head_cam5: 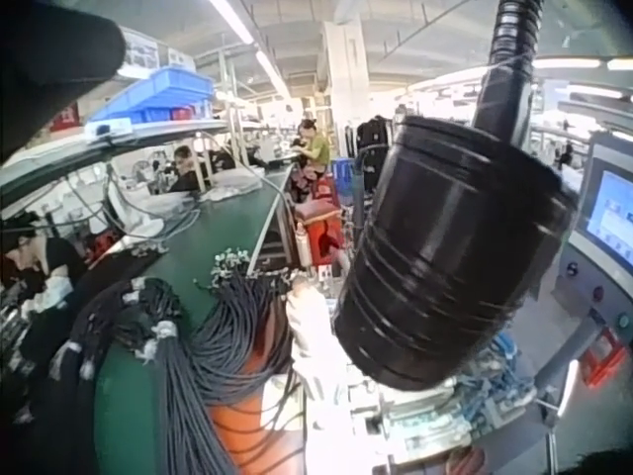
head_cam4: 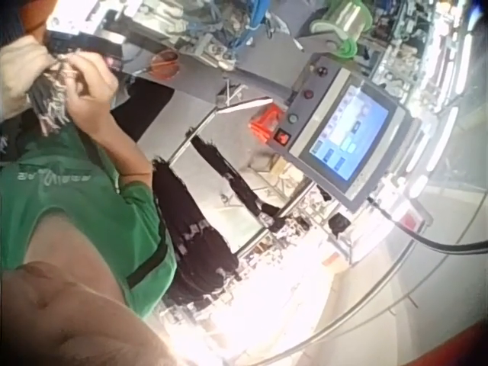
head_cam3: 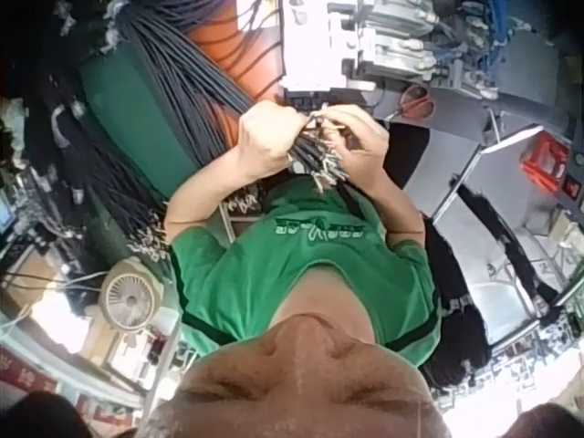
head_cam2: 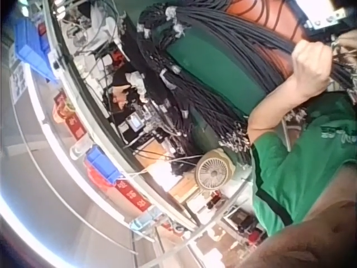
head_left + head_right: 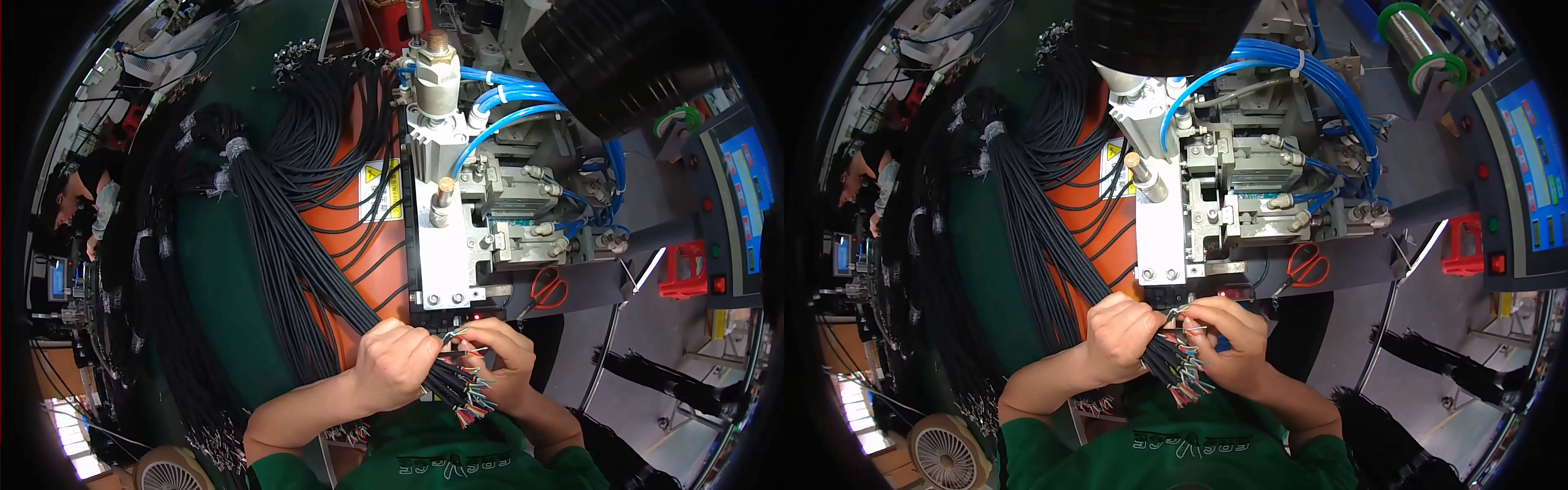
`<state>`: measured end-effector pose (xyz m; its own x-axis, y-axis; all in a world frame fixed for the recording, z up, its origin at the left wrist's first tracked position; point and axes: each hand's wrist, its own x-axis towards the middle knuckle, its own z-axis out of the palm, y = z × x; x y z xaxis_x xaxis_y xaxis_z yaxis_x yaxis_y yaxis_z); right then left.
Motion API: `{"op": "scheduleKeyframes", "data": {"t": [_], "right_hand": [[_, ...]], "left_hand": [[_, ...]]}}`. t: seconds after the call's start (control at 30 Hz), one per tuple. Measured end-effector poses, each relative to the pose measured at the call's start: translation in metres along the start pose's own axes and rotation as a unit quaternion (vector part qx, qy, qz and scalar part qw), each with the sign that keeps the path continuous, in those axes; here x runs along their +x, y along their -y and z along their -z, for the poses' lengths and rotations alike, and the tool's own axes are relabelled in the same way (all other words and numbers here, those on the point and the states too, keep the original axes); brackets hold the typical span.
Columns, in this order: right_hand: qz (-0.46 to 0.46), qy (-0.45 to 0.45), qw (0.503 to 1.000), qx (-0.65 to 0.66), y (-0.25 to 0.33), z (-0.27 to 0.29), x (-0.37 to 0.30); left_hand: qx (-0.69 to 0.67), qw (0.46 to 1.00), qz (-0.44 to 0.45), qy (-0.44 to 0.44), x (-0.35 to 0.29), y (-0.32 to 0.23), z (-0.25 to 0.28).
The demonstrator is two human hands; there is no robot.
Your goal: Feeding individual wire ends from a bundle into an automated processing machine for stripping or crimping.
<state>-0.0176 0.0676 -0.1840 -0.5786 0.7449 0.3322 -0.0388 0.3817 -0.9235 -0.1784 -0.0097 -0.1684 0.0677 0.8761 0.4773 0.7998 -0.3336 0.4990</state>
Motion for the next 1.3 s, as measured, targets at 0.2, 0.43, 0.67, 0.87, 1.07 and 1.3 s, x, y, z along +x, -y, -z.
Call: {"op": "scheduleKeyframes", "data": {"t": [0.2,0.43,0.67,0.87,1.07,1.3], "right_hand": [[-0.124,0.071,0.99,0.019,0.003,0.012,0.009],[-0.102,0.017,0.991,0.086,-0.01,0.0,-0.001],[-0.088,-0.01,0.991,0.096,-0.008,-0.005,-0.003],[0.135,0.015,0.978,-0.158,-0.003,0.006,0.009],[0.03,0.125,0.97,-0.206,-0.006,0.015,0.011],[-0.009,0.095,0.972,-0.214,-0.011,0.013,0.012]], "left_hand": [[0.023,1.0,-0.014,0.016,0.003,-0.002,0.001],[-0.005,1.0,0.004,0.015,0.002,0.0,0.0],[-0.027,1.0,0.013,0.0,0.002,-0.001,0.0],[-0.011,1.0,0.009,0.018,0.0,-0.001,0.002],[0.033,0.997,0.017,0.067,0.004,-0.006,0.008],[0.041,0.99,-0.039,0.133,0.008,-0.001,0.015]]}}
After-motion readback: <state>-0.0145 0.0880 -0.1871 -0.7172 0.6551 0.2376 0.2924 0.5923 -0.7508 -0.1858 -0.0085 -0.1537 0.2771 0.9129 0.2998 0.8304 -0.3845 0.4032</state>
